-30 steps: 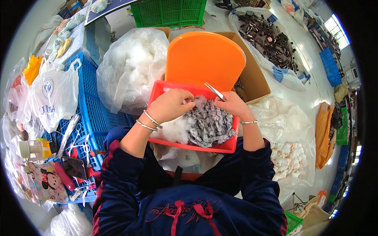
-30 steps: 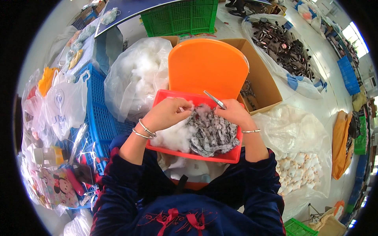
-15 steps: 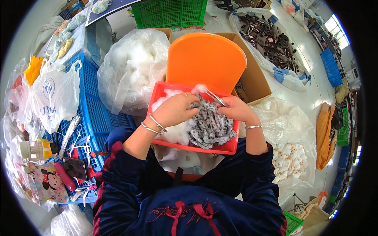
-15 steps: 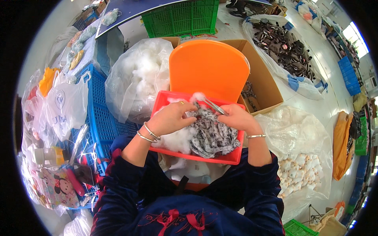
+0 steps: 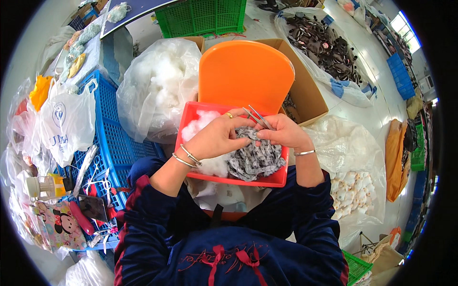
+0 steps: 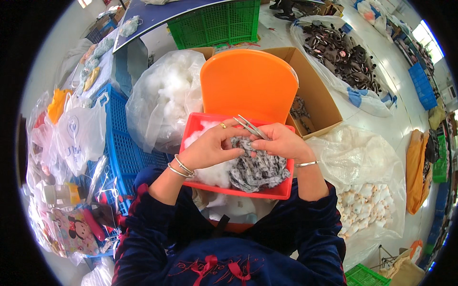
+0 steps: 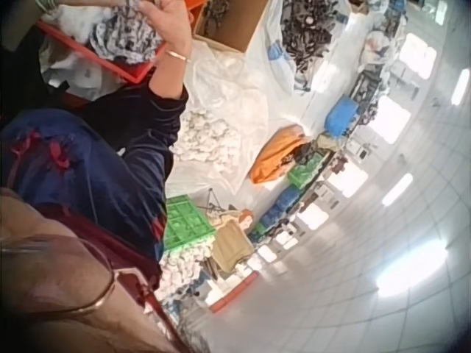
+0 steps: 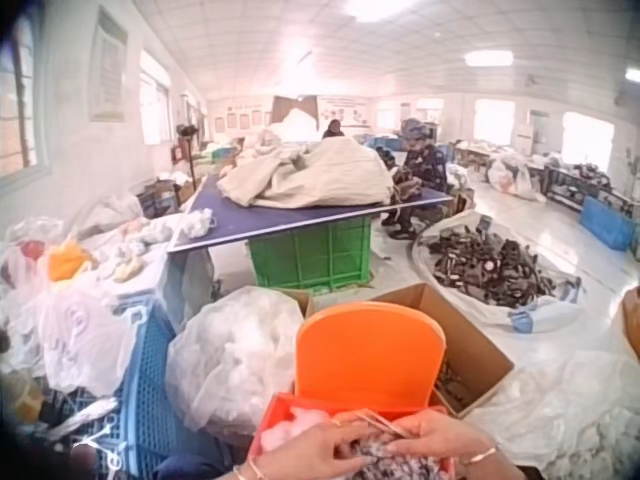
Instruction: The person sits on the floor and uses scissors to cut and insert white stuffing into a gray plush toy held in a red tray. The person repeatedly adjusts the toy and stuffing, working on the same item throughout the clip.
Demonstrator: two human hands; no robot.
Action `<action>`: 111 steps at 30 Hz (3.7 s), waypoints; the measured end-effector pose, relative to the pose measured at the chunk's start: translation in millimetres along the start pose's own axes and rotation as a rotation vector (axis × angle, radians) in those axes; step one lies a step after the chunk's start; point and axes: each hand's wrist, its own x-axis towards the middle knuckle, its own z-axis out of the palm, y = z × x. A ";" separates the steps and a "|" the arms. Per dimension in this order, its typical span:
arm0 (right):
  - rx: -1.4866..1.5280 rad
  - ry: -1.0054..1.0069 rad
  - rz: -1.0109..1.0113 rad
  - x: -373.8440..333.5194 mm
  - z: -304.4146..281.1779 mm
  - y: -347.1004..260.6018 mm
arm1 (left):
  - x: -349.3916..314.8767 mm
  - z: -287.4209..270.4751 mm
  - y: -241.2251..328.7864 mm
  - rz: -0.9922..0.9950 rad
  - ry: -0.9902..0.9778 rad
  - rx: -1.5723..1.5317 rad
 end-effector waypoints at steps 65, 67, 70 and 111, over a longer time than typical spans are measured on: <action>-0.389 0.456 -0.391 2.4 17.5 3.6 | 7.8 -18.9 2.9 -0.297 0.428 -0.369; -0.396 0.456 -0.384 2.4 17.7 3.6 | 8.2 -20.0 -0.5 -0.309 0.425 -0.331; -0.389 0.443 -0.379 3.2 17.8 4.5 | 7.7 -21.0 1.2 -0.331 0.426 -0.298; -0.467 0.437 -0.449 -4.9 13.7 -2.7 | 1.8 -30.8 1.6 -0.304 0.247 -0.234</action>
